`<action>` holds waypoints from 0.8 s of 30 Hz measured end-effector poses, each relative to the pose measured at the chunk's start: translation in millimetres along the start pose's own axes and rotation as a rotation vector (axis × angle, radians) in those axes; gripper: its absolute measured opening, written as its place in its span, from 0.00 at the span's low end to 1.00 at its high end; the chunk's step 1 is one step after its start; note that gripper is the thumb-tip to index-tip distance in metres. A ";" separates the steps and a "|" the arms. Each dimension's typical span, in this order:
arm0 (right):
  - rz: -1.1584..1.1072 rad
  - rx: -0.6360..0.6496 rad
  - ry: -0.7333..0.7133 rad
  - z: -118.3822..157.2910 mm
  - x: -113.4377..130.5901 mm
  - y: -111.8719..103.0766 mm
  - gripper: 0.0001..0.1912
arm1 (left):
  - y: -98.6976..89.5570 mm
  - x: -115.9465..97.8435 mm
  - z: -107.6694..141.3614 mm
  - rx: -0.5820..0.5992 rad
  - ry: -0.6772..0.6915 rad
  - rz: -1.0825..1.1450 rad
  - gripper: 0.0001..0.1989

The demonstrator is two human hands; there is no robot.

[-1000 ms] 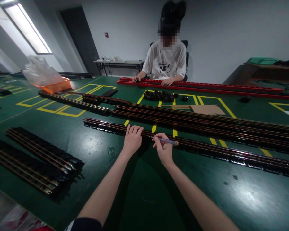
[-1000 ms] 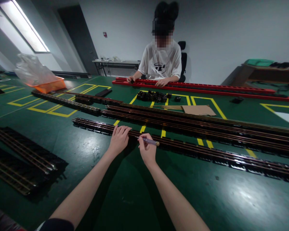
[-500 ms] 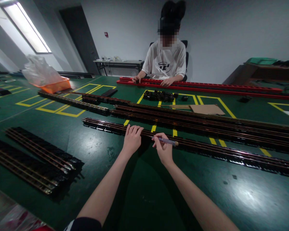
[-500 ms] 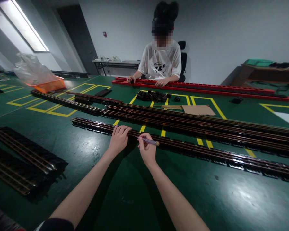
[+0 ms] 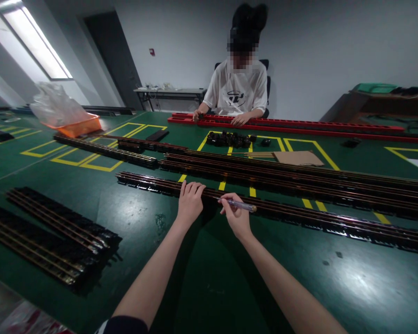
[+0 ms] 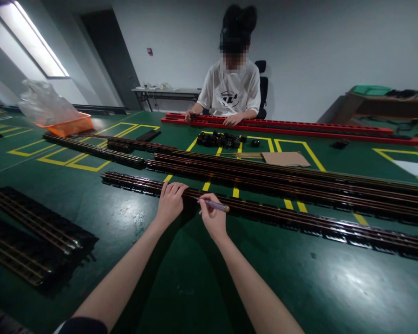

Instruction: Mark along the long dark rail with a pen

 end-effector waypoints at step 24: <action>-0.007 0.057 0.052 2.1 0.3 -21.6 0.12 | 4.4 3.8 0.5 0.034 0.004 0.129 0.15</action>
Point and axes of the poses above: each hand's wrist, its own z-axis away from the middle knuckle, its own y-axis out of the palm, x = y × z, the point moved 3 cm from there along -z, towards the middle knuckle, and after that the axes turned 2 degrees about -z, right-handed, at the moved point
